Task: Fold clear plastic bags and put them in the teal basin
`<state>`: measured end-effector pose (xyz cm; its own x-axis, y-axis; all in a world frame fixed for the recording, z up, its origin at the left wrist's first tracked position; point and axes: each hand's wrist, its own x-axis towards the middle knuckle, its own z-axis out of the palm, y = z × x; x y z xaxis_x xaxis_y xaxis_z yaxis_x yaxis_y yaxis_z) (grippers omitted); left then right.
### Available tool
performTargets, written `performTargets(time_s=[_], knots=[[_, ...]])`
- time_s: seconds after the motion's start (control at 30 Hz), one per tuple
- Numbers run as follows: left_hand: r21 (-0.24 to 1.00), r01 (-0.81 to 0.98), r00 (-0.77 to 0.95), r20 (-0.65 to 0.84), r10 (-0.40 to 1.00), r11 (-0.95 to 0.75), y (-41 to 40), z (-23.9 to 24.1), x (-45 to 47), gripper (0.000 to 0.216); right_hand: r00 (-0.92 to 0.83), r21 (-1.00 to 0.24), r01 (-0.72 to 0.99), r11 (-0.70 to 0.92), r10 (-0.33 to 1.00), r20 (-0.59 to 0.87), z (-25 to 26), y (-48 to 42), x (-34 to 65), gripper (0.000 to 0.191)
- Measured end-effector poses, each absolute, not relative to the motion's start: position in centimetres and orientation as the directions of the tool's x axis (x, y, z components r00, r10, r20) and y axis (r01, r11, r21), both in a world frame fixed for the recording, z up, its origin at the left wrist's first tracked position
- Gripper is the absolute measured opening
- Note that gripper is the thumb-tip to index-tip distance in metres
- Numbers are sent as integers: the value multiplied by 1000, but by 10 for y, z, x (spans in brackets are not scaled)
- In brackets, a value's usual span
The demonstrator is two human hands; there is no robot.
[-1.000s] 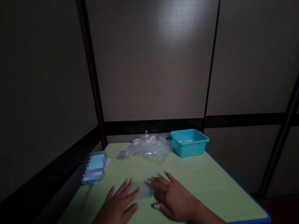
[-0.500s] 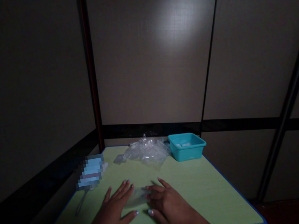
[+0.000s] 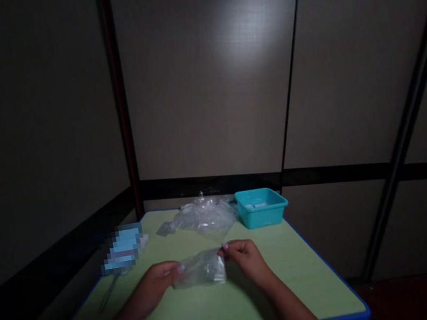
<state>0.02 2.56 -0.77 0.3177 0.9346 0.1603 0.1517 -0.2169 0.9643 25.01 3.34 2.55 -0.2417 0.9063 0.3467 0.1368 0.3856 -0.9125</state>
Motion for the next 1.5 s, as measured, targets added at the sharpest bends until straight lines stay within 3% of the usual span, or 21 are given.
performTargets(time_s=[0.1, 0.17, 0.23, 0.33, 0.37, 0.43, 0.6, 0.83, 1.0, 1.17, 1.3, 1.5], knots=[[994, 45, 279, 85, 956, -101, 33, -10, 3, 42, -146, -954, 84, 286, 951, 273, 8, 50, 251, 45], [997, 68, 197, 28, 980, -42, 37, -13, 4, 45, -70, -959, 121, 254, 966, 247, -5, 59, 251, 47], [973, 220, 66, 51, 996, -65, 36, -15, 6, 45, -8, -954, 195, 226, 973, 229, -16, 64, 252, 46], [758, 603, -28, 331, 943, -248, 26, -12, 17, 36, -3, -909, 331, 252, 964, 266, -26, 66, 252, 40], [647, 695, 23, 417, 909, -314, 21, -10, 24, 36, -15, -886, 375, 271, 958, 287, -27, 66, 251, 36], [484, 781, 180, 431, 884, -395, 11, -8, 42, 44, -41, -837, 452, 307, 945, 325, -28, 64, 250, 27], [283, 849, 397, 218, 892, -447, -1, -11, 84, 74, -72, -689, 645, 332, 923, 377, -27, 56, 247, 8], [210, 864, 425, 183, 887, -457, 9, -19, 77, 73, -48, -408, 888, 211, 926, 374, -21, 42, 240, 17], [185, 908, 357, 128, 925, -376, 10, -22, 65, 71, -73, -255, 953, 165, 939, 335, -18, 37, 232, 22], [174, 866, 436, 193, 879, -468, 3, -13, 74, 74, -74, -210, 967, 144, 948, 308, -19, 37, 230, 24], [212, 769, 579, 167, 798, -603, 2, -13, 82, 59, -79, -246, 955, 163, 945, 318, -21, 38, 232, 17], [237, 797, 538, 138, 831, -555, 7, -24, 78, 62, -127, -238, 948, 210, 939, 321, -22, 39, 235, 17]])
